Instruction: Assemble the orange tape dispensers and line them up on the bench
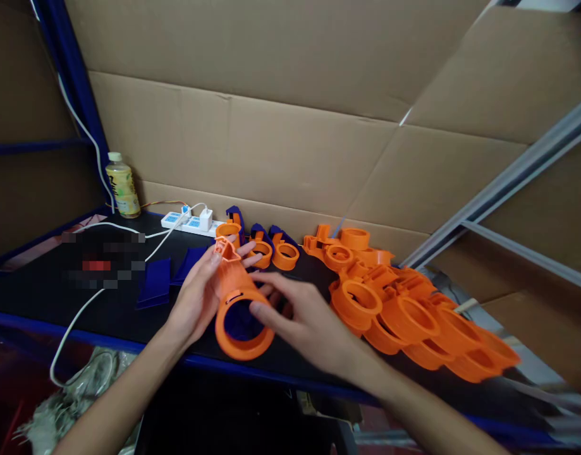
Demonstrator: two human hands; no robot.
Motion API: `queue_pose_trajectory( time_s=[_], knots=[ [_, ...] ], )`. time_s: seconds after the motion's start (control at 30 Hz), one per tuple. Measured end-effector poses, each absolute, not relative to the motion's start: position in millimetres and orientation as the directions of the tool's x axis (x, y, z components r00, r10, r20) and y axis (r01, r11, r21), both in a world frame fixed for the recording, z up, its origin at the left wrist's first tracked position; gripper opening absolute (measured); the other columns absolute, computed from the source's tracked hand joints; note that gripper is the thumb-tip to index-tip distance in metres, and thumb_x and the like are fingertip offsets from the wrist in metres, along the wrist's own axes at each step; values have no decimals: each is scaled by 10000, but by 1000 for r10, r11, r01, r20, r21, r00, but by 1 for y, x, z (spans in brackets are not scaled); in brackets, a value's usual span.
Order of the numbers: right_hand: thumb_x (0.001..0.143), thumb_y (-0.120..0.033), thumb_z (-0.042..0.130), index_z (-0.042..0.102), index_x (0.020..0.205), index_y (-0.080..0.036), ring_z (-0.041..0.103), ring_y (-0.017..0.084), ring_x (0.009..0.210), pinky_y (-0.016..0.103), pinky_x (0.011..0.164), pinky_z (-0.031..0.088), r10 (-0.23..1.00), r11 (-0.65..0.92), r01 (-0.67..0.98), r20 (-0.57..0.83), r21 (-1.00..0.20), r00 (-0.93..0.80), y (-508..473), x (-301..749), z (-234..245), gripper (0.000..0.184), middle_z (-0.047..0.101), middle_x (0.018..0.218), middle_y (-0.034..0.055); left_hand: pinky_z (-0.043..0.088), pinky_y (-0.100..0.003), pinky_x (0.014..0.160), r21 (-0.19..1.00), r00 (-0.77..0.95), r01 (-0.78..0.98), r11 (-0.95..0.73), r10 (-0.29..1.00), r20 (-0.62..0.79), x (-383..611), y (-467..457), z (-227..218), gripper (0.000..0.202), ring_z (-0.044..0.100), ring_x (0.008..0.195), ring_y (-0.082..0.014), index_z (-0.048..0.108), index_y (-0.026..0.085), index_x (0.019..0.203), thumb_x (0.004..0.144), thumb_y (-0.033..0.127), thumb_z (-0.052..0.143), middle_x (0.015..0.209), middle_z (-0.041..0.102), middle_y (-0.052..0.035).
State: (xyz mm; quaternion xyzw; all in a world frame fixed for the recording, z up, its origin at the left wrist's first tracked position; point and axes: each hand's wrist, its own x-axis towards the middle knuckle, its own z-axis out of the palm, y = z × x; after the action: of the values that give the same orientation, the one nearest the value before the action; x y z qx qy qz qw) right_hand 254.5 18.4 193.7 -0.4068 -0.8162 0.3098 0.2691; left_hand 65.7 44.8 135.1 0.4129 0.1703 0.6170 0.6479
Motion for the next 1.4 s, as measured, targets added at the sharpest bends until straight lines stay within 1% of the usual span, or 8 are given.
queue_pose_trajectory(
  time_s=[0.13,0.23,0.3,0.37,0.47,0.63,0.9,1.4],
  knots=[
    [1014,-479,507,523,1438,-273,577,92,606,213,562,504,820,263,277,63,-924,-570,-1,236,157,471,697,990,11,534,-577,992,739,278,-673,-6,925,260,60,38,142,560,706,1123,-353,482,217,1460,944,419,558,1342,676,-156],
    [1035,-489,455,672,1134,-214,583,105,652,220,616,501,808,267,254,72,-930,-584,-5,231,145,364,677,905,8,585,-534,908,753,392,-651,95,892,226,51,35,145,588,741,1020,-346,528,200,1420,916,502,553,1268,712,-159],
    [1055,-485,401,652,939,-182,582,108,655,217,617,484,798,290,275,73,-917,-599,-5,230,141,411,647,814,1,612,-462,839,769,409,-626,127,893,186,45,34,147,564,762,924,-317,572,177,1372,915,507,559,1146,756,-155],
    [1076,-462,341,629,879,-175,589,110,655,219,621,479,786,340,322,80,-884,-613,-4,231,139,452,642,780,0,624,-384,716,796,429,-582,167,894,127,37,34,149,540,767,778,-281,610,139,1320,929,507,548,944,783,-140],
    [1086,-399,344,684,986,-185,653,139,806,256,760,512,792,482,427,172,-765,-586,0,234,136,414,722,934,29,605,-319,597,786,430,-587,194,897,100,19,40,150,616,743,651,-246,658,111,1242,932,612,479,754,749,-98],
    [1046,-350,480,663,1283,-226,622,221,1148,352,956,510,771,622,592,268,-513,-578,5,239,126,323,715,1241,62,618,-333,629,755,344,-650,89,920,188,-12,57,147,639,730,634,-220,659,133,1234,944,650,421,749,734,-64],
    [1034,-346,511,684,1233,-221,625,208,1138,322,864,550,667,735,556,269,-388,-694,-3,232,112,292,741,1186,45,544,-258,543,788,421,-609,91,879,224,-19,58,150,706,693,605,-196,693,87,1181,955,644,322,694,691,-61],
    [1024,-309,531,698,1144,-219,648,215,1053,342,849,543,691,723,634,265,-277,-672,-9,244,115,224,749,1088,53,550,-267,564,840,408,-538,67,893,190,-19,51,154,690,703,598,-207,676,41,1214,963,591,343,712,718,-81]
  ],
)
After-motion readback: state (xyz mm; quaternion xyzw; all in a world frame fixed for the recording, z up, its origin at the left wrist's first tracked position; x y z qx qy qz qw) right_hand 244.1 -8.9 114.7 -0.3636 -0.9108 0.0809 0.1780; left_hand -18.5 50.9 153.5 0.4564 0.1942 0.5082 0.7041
